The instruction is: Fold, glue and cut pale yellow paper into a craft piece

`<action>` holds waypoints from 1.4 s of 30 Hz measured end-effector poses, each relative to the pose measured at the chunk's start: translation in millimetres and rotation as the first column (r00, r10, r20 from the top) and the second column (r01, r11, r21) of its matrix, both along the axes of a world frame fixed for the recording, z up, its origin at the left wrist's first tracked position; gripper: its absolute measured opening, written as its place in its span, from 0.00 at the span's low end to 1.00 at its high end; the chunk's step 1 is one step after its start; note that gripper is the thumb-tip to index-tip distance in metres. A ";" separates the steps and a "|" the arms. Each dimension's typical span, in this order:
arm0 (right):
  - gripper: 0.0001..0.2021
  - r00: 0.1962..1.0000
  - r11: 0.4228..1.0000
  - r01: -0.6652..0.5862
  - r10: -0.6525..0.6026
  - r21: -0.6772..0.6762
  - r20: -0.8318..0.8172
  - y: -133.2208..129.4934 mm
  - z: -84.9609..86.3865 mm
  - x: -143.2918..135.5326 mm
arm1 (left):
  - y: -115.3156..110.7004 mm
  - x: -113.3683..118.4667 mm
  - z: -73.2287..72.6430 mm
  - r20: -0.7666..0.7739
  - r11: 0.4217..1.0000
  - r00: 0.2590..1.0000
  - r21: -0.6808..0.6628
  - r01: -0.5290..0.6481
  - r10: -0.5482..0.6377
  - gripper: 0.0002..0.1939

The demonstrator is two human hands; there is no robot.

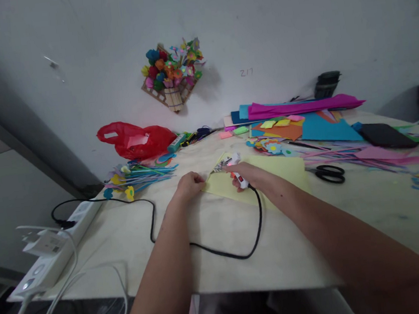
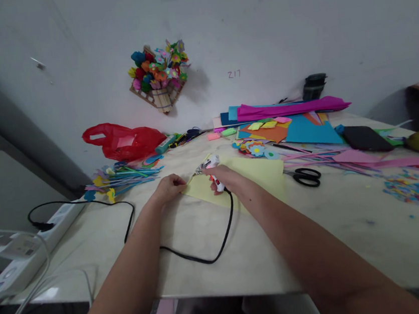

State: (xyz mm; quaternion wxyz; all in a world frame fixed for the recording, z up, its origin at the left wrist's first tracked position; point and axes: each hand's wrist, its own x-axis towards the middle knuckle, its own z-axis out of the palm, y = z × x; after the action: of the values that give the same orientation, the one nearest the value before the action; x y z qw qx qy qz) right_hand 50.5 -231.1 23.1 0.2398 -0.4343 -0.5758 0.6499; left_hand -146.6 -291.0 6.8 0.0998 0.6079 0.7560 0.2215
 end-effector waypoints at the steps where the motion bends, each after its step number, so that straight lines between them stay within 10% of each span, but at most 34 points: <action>1: 0.10 1.000 1.000 -0.007 0.007 -0.001 0.000 -0.4 0.2 0.3 | 0.0 0.1 0.2 0.001 1.000 1.000 -0.002 0.001 -0.001 0.09; 42: 0.12 0.999 0.999 0.037 -0.037 -0.039 0.004 -4.5 1.0 -5.6 | -5.7 -3.6 8.7 -0.119 0.994 0.991 -0.086 -0.066 0.055 0.12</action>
State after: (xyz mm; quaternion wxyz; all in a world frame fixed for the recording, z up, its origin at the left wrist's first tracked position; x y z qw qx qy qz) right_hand 44.9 -235.6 24.0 0.2426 -0.4504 -0.5554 0.6557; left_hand -150.2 -296.7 15.5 0.0761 0.5913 0.7878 0.1546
